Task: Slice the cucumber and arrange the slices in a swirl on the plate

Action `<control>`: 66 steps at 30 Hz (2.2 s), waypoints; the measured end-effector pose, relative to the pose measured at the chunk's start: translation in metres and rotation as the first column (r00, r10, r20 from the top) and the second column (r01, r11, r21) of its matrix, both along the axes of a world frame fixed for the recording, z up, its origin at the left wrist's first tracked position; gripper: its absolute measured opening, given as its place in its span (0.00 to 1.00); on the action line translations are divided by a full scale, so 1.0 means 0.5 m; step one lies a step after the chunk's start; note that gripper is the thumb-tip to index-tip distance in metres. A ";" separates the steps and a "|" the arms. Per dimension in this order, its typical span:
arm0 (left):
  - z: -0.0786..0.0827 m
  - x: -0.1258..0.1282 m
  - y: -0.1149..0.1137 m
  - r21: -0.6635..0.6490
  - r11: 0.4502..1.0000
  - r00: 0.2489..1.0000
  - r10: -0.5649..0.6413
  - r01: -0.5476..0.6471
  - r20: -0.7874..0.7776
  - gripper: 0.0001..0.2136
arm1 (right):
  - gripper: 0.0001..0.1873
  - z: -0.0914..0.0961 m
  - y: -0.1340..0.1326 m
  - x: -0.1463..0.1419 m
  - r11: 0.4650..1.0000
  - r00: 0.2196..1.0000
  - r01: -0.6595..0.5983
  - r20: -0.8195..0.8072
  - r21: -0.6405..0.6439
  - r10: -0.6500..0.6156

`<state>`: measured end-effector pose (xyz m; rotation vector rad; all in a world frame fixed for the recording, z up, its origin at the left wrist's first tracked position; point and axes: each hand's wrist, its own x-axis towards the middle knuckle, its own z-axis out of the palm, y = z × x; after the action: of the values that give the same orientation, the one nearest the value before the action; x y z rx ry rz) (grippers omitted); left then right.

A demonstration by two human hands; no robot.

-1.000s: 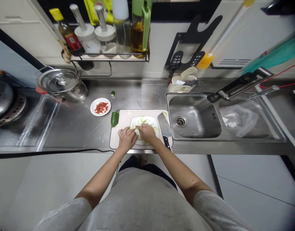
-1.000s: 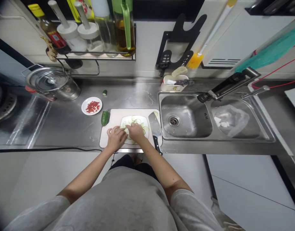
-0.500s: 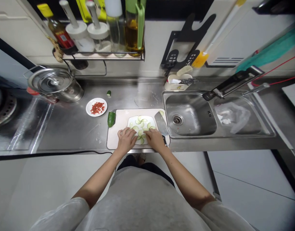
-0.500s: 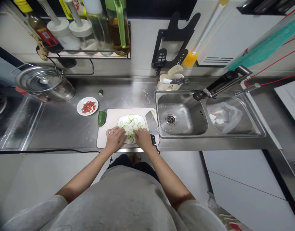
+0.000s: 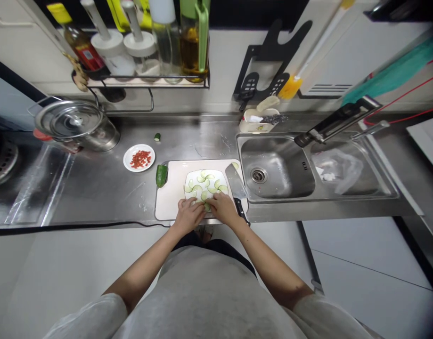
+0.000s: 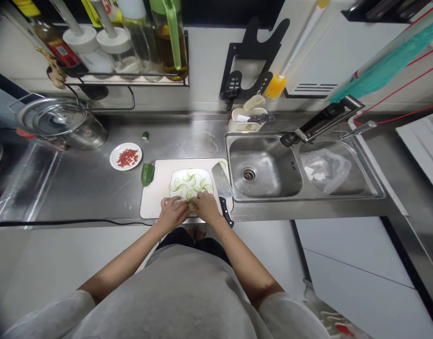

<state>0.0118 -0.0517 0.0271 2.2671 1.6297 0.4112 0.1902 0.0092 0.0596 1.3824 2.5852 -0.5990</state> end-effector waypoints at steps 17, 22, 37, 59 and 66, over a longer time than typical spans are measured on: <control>-0.005 0.007 -0.002 0.002 0.999 0.999 0.050 -0.050 0.003 0.15 | 0.19 0.005 0.009 0.021 0.979 0.979 0.196 -0.060 0.055 -0.192; -0.012 0.007 0.004 0.028 0.999 0.999 0.041 -0.041 -0.003 0.15 | 0.19 0.004 0.007 0.023 0.974 0.974 0.217 -0.080 0.060 -0.212; 0.011 0.001 0.031 0.216 0.954 0.973 0.179 -0.208 0.145 0.11 | 0.18 -0.021 0.020 0.085 0.932 0.896 0.329 -0.363 0.152 -0.257; 0.041 -0.404 0.368 -0.031 0.711 0.689 0.669 -0.703 -0.281 0.10 | 0.20 -0.010 0.068 0.101 0.902 0.807 0.387 -0.545 0.193 -0.229; 0.009 -0.416 0.387 -0.047 0.699 0.678 0.671 -0.713 -0.301 0.09 | 0.20 -0.013 0.062 0.117 0.894 0.806 0.414 -0.526 0.173 -0.271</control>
<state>-0.1960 0.1419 0.0317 1.5364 2.5540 0.1236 0.2484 0.0399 0.0531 2.0705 2.9076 -0.7371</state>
